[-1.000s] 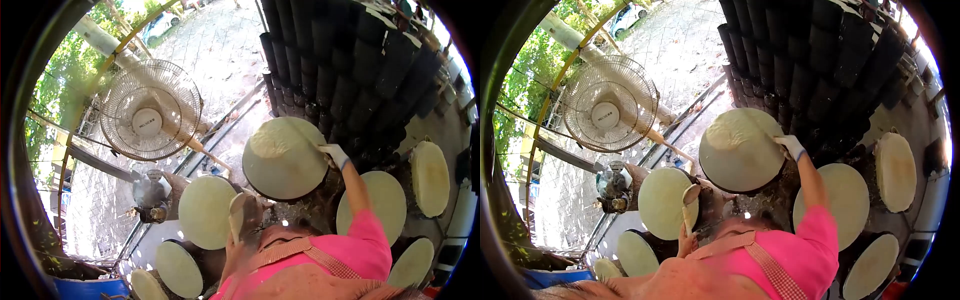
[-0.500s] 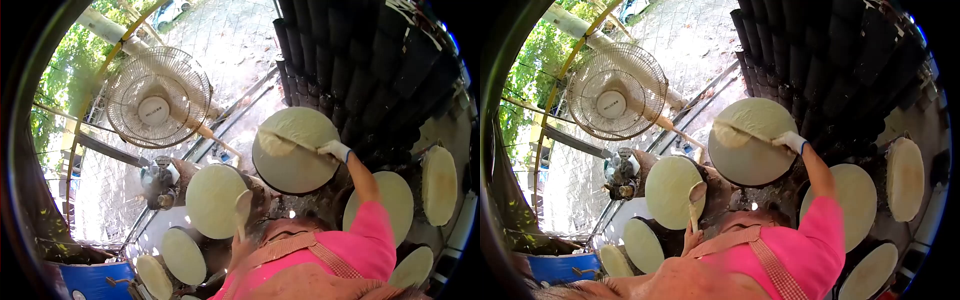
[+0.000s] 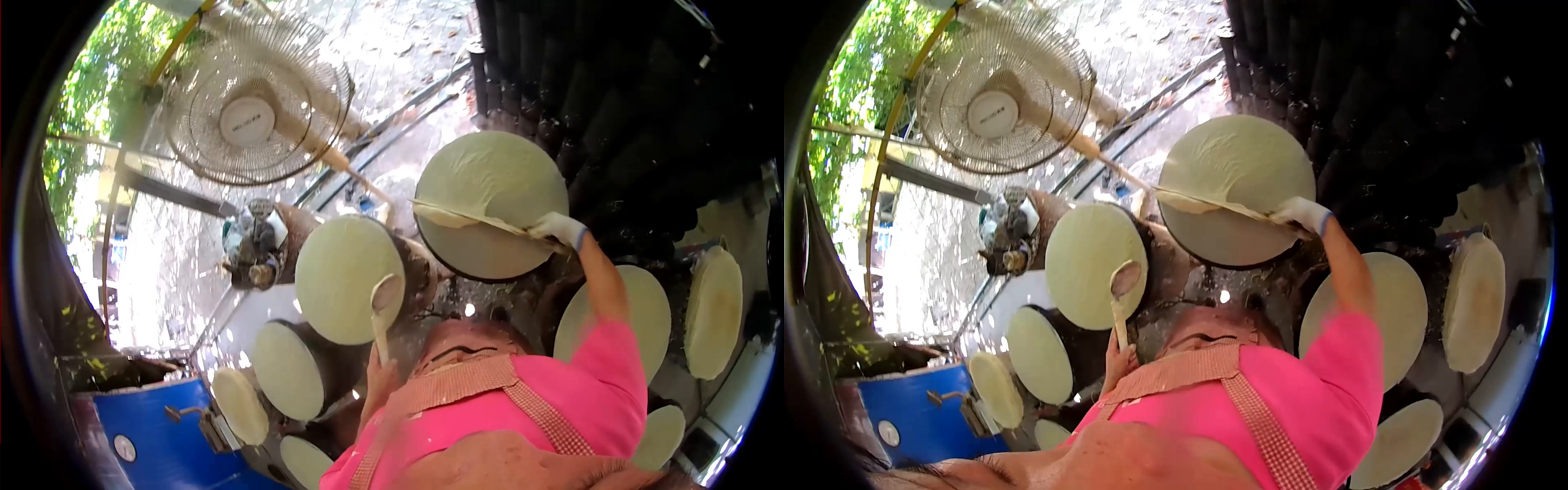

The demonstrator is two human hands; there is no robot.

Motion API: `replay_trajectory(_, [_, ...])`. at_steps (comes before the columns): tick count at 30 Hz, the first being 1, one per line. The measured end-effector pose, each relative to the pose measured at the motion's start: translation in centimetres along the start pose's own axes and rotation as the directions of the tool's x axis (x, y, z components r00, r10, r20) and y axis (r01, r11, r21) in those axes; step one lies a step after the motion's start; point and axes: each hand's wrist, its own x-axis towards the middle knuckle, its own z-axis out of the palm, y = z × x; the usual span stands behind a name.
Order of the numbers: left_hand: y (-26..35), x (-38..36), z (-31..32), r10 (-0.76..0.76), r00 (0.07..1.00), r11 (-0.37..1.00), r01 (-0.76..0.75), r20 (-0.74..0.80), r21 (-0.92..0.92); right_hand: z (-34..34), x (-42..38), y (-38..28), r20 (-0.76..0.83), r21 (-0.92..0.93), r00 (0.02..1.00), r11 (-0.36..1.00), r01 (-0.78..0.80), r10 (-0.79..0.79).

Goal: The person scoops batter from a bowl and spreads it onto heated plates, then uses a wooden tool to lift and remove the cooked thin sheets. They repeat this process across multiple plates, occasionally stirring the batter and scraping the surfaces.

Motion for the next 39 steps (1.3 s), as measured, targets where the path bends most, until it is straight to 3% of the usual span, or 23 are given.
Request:
replay_trajectory(3, [4.3,-3.0,1.8,-0.110,0.991,0.965,0.125,0.076,-0.229,-0.4,-2.5,1.4,-0.040,-0.002,0.984,0.985,0.174,-0.173])
replay_trajectory(6, [2.8,-3.2,1.1,-0.097,0.994,0.973,0.105,0.050,-0.205,1.1,-4.4,-5.4,-0.105,0.010,0.985,0.990,0.142,-0.140])
replay_trajectory(7, [3.3,-3.6,1.3,-0.117,0.993,0.971,0.120,0.026,-0.205,0.1,-0.4,-4.5,-0.163,-0.034,0.945,0.959,0.282,-0.284])
replay_trajectory(9, [3.3,-4.2,1.4,-0.111,0.993,0.964,0.117,0.039,-0.239,3.1,-1.5,-10.0,-0.179,-0.259,0.973,0.961,0.095,-0.145])
replay_trajectory(12, [2.6,-4.6,-0.7,-0.102,0.990,0.959,0.123,0.096,-0.256,2.4,-1.1,-7.2,-0.052,-0.276,0.994,0.956,-0.102,0.091])
replay_trajectory(14, [1.5,-3.7,-2.6,-0.038,0.994,0.985,0.055,0.106,-0.164,-0.9,-4.2,-1.1,0.026,-0.204,0.996,0.976,-0.074,0.081])
replay_trajectory(15, [1.3,-3.5,-3.3,-0.035,0.992,0.987,0.053,0.117,-0.153,-2.3,-7.7,1.5,0.142,-0.378,0.990,0.925,0.036,0.019])
replay_trajectory(17, [3.1,-3.5,-4.4,-0.099,0.985,0.984,0.118,0.141,-0.136,-2.1,-14.7,8.1,-0.173,-0.674,0.981,0.715,-0.187,0.094])
replay_trajectory(18, [2.5,-2.7,-5.4,-0.132,0.980,0.975,0.155,0.150,-0.156,1.9,-20.0,9.0,-0.251,-0.424,0.964,0.885,-0.193,0.090])
replay_trajectory(20, [1.2,-0.9,-7.8,-0.066,0.968,0.996,0.078,0.244,-0.039,9.0,-27.6,11.1,-0.424,0.167,0.896,0.984,-0.066,0.132])
replay_trajectory(22, [2.1,-0.5,-9.2,-0.154,0.949,0.979,0.183,0.275,-0.086,16.9,-25.9,15.3,-0.718,0.249,0.686,0.964,0.093,0.119])
replay_trajectory(23, [1.9,-0.3,-10.4,-0.177,0.916,0.944,0.261,0.359,-0.199,22.7,-23.5,12.6,-0.805,0.170,0.589,0.977,0.128,0.063])
replay_trajectory(24, [1.9,-0.1,-11.0,-0.193,0.912,0.945,0.272,0.361,-0.182,24.0,-18.9,17.0,-0.789,0.087,0.606,0.959,0.270,-0.099])
replay_trajectory(25, [2.4,-0.2,-11.4,-0.177,0.908,0.942,0.268,0.379,-0.203,27.7,-14.2,15.7,-0.810,0.209,0.579,0.879,0.429,-0.090])
replay_trajectory(26, [3.0,-0.9,-11.7,-0.167,0.906,0.937,0.268,0.389,-0.223,31.5,-11.0,12.3,-0.833,0.073,0.539,0.942,0.328,-0.124])
replay_trajectory(27, [3.8,-1.5,-11.9,-0.165,0.900,0.933,0.275,0.403,-0.233,35.0,-8.7,9.1,-0.841,-0.150,0.459,0.938,0.311,-0.286])
replay_trajectory(29, [5.0,-2.7,-12.4,-0.166,0.895,0.929,0.283,0.415,-0.239,36.5,-2.6,9.3,-0.817,-0.302,0.452,0.934,0.192,-0.357])
replay_trajectory(30, [5.4,-3.4,-12.8,-0.152,0.883,0.923,0.288,0.445,-0.255,36.9,-1.8,9.9,-0.815,-0.456,0.364,0.887,0.076,-0.450])
replay_trajectory(32, [4.0,-3.6,-14.2,-0.118,0.874,0.917,0.278,0.471,-0.286,36.3,-5.2,10.2,-0.796,-0.584,0.381,0.764,-0.274,-0.471])
replay_trajectory(34, [2.7,-3.7,-15.5,-0.114,0.848,0.884,0.325,0.517,-0.338,34.8,-8.4,13.4,-0.813,-0.581,0.265,0.698,-0.419,-0.518])
replay_trajectory(35, [2.4,-3.9,-16.3,-0.099,0.828,0.874,0.337,0.552,-0.350,34.1,-9.5,14.8,-0.858,-0.512,0.234,0.736,-0.443,-0.457])
replay_trajectory(38, [0.4,-3.6,-17.1,-0.047,0.761,0.771,0.439,0.648,-0.460,35.8,-8.4,10.3,-0.899,-0.434,0.125,0.892,-0.126,-0.419])
replay_trajectory(39, [-0.3,-3.4,-17.3,0.018,0.691,0.647,0.543,0.722,-0.536,35.6,-5.0,10.7,-0.890,-0.437,0.188,0.895,-0.091,-0.415])
